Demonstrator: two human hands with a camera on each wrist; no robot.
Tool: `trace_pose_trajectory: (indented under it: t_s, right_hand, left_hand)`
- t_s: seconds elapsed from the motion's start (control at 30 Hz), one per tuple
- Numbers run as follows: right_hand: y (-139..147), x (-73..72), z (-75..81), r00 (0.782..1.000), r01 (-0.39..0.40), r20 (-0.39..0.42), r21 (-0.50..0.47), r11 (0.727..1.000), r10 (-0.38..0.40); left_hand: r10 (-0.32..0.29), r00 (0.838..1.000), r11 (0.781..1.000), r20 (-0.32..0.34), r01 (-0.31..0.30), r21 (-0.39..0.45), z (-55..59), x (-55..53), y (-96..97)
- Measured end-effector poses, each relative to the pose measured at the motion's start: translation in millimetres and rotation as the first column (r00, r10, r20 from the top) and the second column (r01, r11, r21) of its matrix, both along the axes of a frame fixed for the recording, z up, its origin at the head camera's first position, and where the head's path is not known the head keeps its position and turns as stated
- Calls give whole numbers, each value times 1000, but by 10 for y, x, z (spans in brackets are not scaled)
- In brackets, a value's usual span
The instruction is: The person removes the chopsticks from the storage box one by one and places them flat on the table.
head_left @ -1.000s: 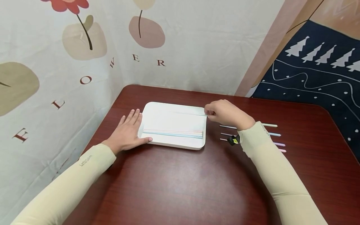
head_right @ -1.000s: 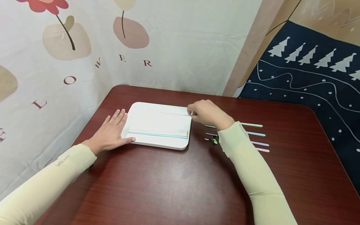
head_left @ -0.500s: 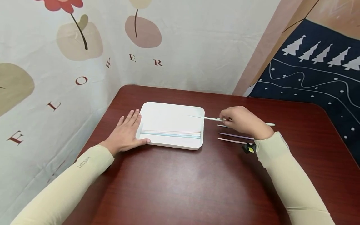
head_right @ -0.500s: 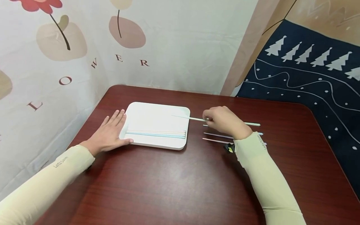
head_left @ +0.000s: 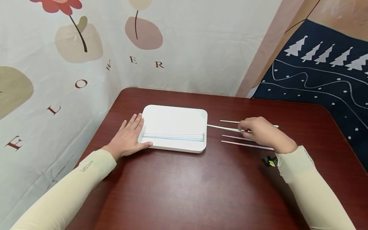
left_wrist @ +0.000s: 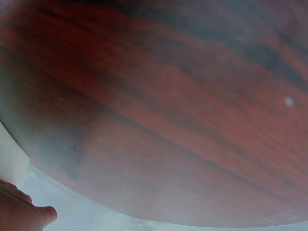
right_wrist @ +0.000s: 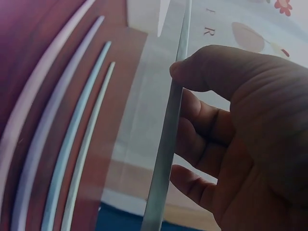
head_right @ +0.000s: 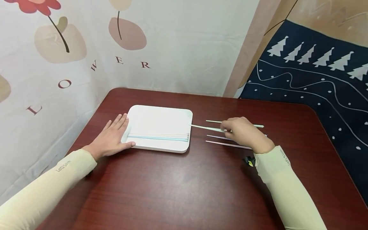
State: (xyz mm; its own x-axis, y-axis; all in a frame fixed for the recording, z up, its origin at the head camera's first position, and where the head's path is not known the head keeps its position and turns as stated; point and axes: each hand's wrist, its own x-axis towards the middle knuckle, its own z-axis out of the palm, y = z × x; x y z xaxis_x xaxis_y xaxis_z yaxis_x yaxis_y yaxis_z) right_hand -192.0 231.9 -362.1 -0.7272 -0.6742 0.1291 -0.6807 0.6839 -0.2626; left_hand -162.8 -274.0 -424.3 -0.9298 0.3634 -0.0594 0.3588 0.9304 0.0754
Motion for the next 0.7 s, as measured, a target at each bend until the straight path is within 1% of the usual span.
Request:
trace_pose_trajectory:
  t_s: [0.13,0.27,0.47,0.7]
  right_hand:
    - [101,55,-48,1000,-4,4,6,1000,4]
    - [199,116,-105,1000,-6,28,7,1000,6]
    - [327,203,-218,999,-2,41,8,1000,2]
    - [457,286,-333,992,8,130,2,1000,-9]
  left_hand:
    - [0,1000,1000,-3,0,-6,-12,-1,-9]
    - [-3,1000,1000,-6,3,-2,-20,-6,-8]
    - [-1,1000,1000,0,1,6,-24,-17,-4]
    - [2,1000,1000,9,-3,7,-21,-19,-1]
